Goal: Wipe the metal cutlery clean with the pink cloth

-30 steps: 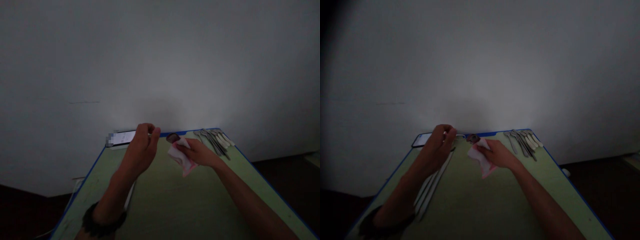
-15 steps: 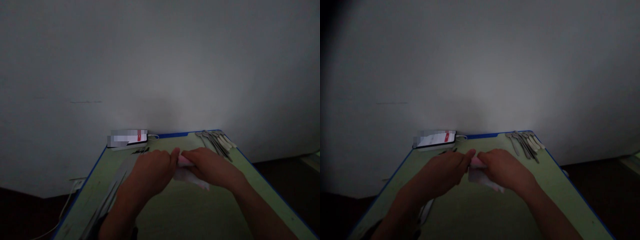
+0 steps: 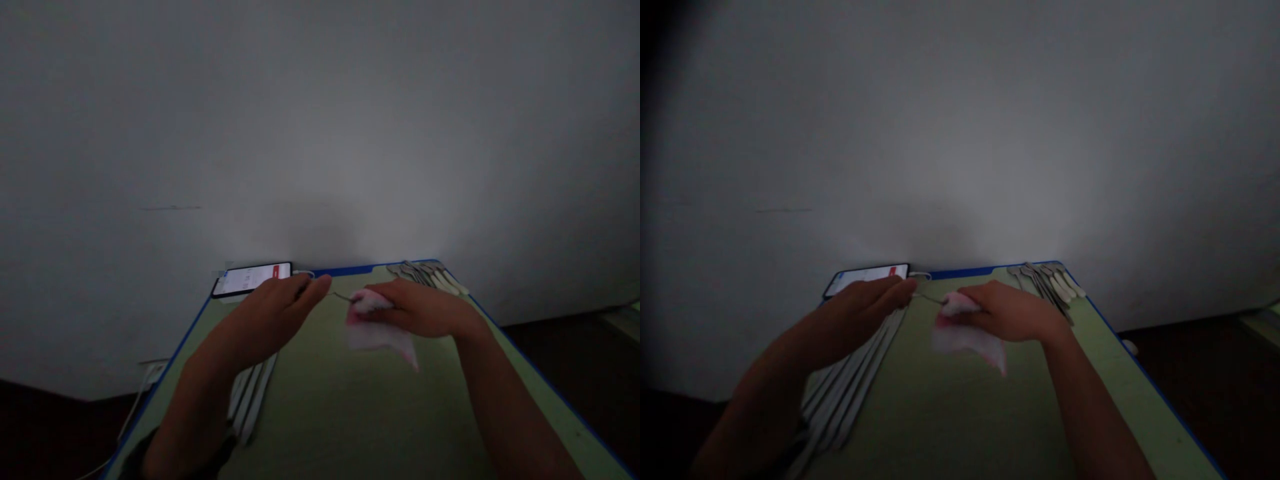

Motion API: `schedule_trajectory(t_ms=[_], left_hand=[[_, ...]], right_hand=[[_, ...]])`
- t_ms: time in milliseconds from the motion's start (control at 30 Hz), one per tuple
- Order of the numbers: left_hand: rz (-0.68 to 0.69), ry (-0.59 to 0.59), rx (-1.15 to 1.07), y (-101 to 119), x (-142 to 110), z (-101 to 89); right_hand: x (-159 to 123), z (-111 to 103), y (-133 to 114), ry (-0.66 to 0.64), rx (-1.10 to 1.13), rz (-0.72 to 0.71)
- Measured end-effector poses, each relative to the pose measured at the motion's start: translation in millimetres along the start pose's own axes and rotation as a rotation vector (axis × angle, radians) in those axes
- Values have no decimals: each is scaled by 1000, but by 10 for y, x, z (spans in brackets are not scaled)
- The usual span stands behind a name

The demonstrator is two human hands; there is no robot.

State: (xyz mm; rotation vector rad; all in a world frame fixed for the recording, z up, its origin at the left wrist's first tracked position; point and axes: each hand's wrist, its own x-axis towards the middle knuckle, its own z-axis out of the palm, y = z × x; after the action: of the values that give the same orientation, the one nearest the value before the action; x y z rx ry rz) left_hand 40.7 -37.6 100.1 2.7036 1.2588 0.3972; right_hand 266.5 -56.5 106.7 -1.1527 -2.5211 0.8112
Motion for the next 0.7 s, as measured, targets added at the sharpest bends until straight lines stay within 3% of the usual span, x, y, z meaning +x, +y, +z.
schedule_trajectory(t_ms=[100,200,333,500,700], left_hand=[[-52,-25,-154,18,-45,-97],[-27,-66,-249,76,-90,-159],[22,-54,-217,154,-142,-185],[126,7,-128,243,-124,-113],[163,-53,-38,204,-16,12]], right_hand=[[-120,-138,30,-103,130,-28],[-216,-207,60,-120,188,-13],[-248,-223,66,-127,188,-23],[-127,-161,-13,-103,147,-39],[70,34,-109,-5,2,-9]])
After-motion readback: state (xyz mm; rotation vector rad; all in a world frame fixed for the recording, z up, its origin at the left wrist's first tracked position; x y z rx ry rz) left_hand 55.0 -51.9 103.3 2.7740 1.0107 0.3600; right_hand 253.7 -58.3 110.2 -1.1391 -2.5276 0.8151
